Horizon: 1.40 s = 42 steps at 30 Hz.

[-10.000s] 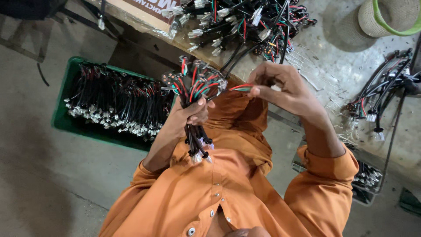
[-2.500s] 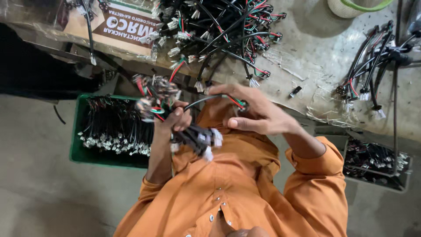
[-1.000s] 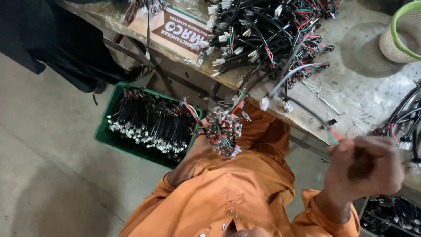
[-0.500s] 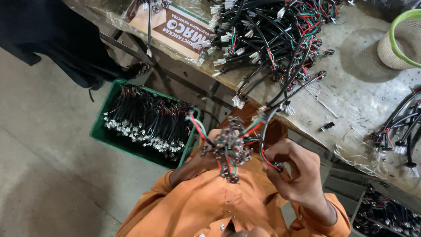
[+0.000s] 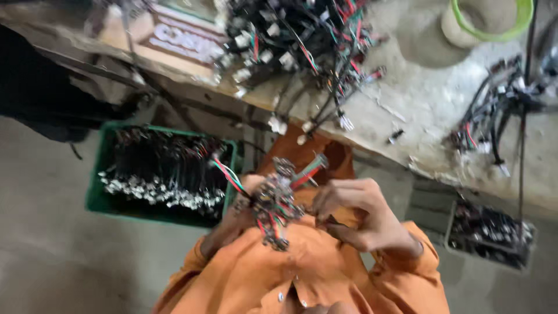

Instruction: The person gathers wire harnesses with connectors from a pile on the workbench, aligns and arranges them into a bundle in their hands, and places the finished bundle into a green crate beside the bench.

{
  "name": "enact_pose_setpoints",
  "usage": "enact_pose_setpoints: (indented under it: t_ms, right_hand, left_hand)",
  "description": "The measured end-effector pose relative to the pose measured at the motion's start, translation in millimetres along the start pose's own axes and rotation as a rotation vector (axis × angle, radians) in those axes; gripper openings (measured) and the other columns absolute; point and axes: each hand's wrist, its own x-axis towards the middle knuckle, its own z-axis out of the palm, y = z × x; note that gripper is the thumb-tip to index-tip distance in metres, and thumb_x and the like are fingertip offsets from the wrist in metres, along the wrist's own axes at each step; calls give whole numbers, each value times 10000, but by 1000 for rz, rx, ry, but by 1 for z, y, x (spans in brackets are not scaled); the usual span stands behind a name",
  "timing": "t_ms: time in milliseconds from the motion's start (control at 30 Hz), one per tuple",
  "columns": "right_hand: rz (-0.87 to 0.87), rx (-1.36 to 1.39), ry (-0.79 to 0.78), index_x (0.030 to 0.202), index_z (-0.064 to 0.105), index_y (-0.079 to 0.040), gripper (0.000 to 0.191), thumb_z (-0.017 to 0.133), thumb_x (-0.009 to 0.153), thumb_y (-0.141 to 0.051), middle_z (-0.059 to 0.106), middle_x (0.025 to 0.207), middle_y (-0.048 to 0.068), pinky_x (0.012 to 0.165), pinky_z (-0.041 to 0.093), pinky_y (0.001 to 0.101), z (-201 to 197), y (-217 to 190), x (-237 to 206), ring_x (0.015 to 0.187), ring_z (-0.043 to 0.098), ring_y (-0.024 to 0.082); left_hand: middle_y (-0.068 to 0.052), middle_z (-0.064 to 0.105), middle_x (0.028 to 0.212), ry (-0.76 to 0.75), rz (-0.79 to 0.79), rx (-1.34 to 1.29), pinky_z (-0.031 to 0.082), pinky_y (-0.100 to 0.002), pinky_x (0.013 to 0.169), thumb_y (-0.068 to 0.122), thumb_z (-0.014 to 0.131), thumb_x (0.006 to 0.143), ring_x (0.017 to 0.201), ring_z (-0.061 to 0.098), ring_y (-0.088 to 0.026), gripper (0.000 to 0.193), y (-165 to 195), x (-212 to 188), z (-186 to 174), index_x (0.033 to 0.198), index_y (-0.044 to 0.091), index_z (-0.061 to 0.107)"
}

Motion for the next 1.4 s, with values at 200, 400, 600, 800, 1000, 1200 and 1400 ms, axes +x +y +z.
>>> enact_pose_setpoints:
  t_ms: [200, 400, 600, 800, 1000, 1200, 1400]
  right_hand:
    - [0, -193, 134, 807, 630, -58, 200, 762, 709, 54, 641, 856, 72, 681, 521, 309, -2, 7, 3, 779, 664, 198]
    - [-22, -111, -101, 961, 719, -68, 280, 818, 705, -13, 672, 927, 73, 652, 552, 267, -37, 24, 33, 794, 683, 178]
    - [-75, -457, 105, 1005, 729, -96, 262, 813, 757, -89, 710, 1009, 49, 741, 549, 301, -36, 44, 37, 860, 709, 184]
    - [-15, -1267, 219, 1245, 753, -93, 528, 764, 733, -221, 666, 1251, 166, 935, 462, 413, -100, 98, 60, 1077, 628, 353]
    - [199, -1282, 242, 1029, 730, -90, 133, 756, 953, -196, 710, 1135, 113, 1022, 429, 474, -144, 102, 37, 1078, 647, 331]
    - [467, -1233, 111, 1108, 734, -187, 123, 686, 996, -198, 681, 750, 93, 692, 504, 427, -128, 24, -24, 712, 663, 320]
    - [-70, -404, -145, 1142, 592, -4, 244, 540, 905, -31, 700, 1006, 162, 768, 563, 410, -38, 7, -21, 897, 693, 337]
  left_hand:
    - [-68, 659, 775, 35, -46, 300, 525, -277, 647, 199, 944, 632, 673, 644, -141, 568, -4, 14, 2, 1038, 28, 585]
    - [-47, 783, 995, 186, -299, -385, 612, -282, 794, 0, 804, 760, 869, 728, -100, 382, 7, 22, 10, 1132, 14, 719]
    - [11, 756, 942, 198, -63, 49, 558, -277, 740, -20, 837, 756, 800, 619, -49, 454, -16, 19, 1, 1180, 25, 681]
    - [-34, 725, 884, 432, -398, -460, 564, -314, 682, -3, 782, 799, 757, 654, -116, 364, -48, -1, 6, 1151, 12, 692]
    - [-55, 731, 927, 451, -344, -582, 575, -337, 710, 57, 797, 802, 788, 674, -154, 397, -50, 9, 3, 1179, 25, 675]
    - [-77, 738, 971, 335, -168, -431, 586, -359, 738, 118, 811, 804, 820, 694, -191, 438, -5, 33, 3, 1206, 38, 658]
    - [-98, 744, 1014, 100, -4, -354, 597, -382, 766, 178, 826, 807, 852, 714, -229, 483, 28, 48, 14, 1234, 51, 641]
